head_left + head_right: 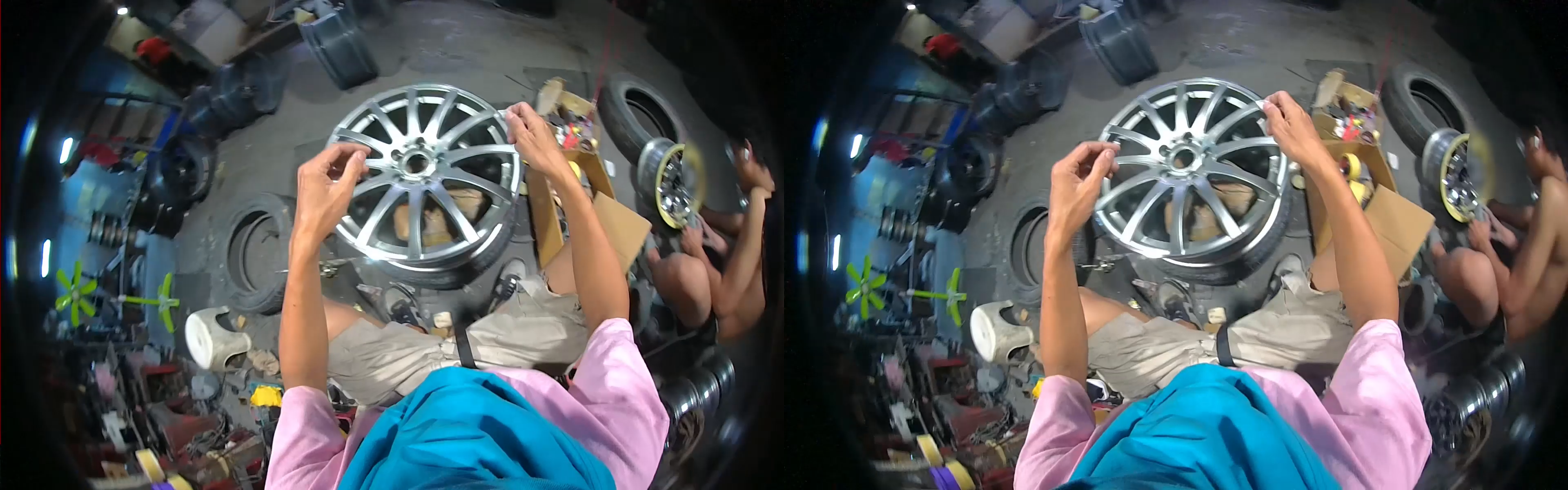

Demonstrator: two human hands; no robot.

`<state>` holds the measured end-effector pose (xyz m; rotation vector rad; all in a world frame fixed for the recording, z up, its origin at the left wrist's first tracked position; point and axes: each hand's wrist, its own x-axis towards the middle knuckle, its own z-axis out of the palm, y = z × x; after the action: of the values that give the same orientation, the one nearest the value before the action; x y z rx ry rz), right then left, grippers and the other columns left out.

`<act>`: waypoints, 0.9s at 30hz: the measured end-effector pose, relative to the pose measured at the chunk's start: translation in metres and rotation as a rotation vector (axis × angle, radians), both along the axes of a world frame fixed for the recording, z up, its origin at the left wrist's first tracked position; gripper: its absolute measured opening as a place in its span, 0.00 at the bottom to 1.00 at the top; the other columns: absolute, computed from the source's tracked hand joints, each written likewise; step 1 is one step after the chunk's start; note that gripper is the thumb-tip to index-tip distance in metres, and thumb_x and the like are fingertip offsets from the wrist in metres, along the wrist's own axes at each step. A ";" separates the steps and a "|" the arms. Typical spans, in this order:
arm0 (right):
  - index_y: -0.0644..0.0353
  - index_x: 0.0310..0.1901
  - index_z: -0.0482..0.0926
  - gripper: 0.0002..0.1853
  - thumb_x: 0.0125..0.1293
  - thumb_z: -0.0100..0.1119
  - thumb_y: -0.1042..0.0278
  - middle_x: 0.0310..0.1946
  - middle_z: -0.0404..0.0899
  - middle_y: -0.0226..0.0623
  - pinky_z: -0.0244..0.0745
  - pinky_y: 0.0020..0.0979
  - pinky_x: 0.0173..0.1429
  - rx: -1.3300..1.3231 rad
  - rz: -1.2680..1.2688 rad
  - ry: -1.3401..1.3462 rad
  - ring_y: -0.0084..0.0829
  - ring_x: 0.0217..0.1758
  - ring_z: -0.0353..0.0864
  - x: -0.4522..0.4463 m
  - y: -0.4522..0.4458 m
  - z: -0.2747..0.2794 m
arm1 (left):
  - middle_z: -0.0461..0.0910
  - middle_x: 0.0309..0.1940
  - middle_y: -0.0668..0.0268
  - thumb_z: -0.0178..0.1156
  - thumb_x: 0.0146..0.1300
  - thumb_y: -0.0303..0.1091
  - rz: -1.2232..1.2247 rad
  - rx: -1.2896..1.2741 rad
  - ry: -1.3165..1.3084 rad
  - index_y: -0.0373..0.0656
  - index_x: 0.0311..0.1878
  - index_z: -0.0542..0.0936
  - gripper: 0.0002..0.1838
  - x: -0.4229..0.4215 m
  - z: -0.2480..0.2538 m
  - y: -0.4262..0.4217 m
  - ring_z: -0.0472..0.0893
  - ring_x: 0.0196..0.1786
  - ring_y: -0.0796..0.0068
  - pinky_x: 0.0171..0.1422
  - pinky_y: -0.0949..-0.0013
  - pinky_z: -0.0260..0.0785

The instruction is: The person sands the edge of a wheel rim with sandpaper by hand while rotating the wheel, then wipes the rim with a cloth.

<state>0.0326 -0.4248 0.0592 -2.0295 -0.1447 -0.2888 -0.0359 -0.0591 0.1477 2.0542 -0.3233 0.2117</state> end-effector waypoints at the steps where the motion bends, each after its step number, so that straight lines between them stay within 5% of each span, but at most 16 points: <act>1: 0.64 0.50 0.76 0.15 0.82 0.50 0.58 0.29 0.79 0.36 0.74 0.34 0.44 -0.004 0.004 0.050 0.27 0.35 0.79 -0.014 -0.007 -0.002 | 0.87 0.35 0.69 0.63 0.77 0.33 -0.024 0.003 -0.031 0.36 0.51 0.87 0.10 0.009 -0.006 -0.003 0.81 0.38 0.84 0.46 0.77 0.73; 5: 0.62 0.48 0.77 0.12 0.82 0.54 0.61 0.29 0.78 0.29 0.72 0.28 0.37 0.004 0.010 0.270 0.20 0.32 0.77 -0.067 -0.026 -0.007 | 0.86 0.34 0.66 0.57 0.68 0.20 -0.031 0.121 -0.131 0.34 0.45 0.86 0.09 0.034 -0.039 -0.001 0.81 0.36 0.81 0.43 0.74 0.74; 10: 0.61 0.47 0.80 0.11 0.81 0.59 0.61 0.29 0.79 0.29 0.73 0.25 0.30 0.144 -0.026 0.549 0.19 0.29 0.77 -0.127 -0.009 -0.047 | 0.86 0.35 0.65 0.56 0.67 0.19 -0.031 0.108 -0.096 0.33 0.42 0.86 0.09 0.046 -0.061 0.012 0.83 0.37 0.79 0.44 0.72 0.75; 22: 0.68 0.45 0.85 0.15 0.76 0.62 0.61 0.25 0.85 0.36 0.77 0.28 0.29 0.042 -0.156 0.561 0.22 0.22 0.81 -0.119 0.013 -0.081 | 0.86 0.35 0.57 0.58 0.65 0.23 -0.035 0.114 -0.114 0.33 0.43 0.87 0.10 0.068 -0.073 0.015 0.81 0.32 0.69 0.40 0.65 0.73; 27: 0.68 0.42 0.85 0.14 0.75 0.64 0.62 0.24 0.84 0.34 0.76 0.26 0.28 0.144 -0.141 0.618 0.20 0.21 0.80 -0.139 0.029 -0.085 | 0.86 0.36 0.62 0.57 0.66 0.21 -0.037 0.188 -0.076 0.33 0.44 0.86 0.09 0.067 -0.072 0.017 0.84 0.37 0.76 0.45 0.71 0.75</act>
<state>-0.1065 -0.3961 -0.0260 -1.8981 0.3934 0.2423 0.0308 -0.0418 0.0758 2.2266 -0.4416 0.2446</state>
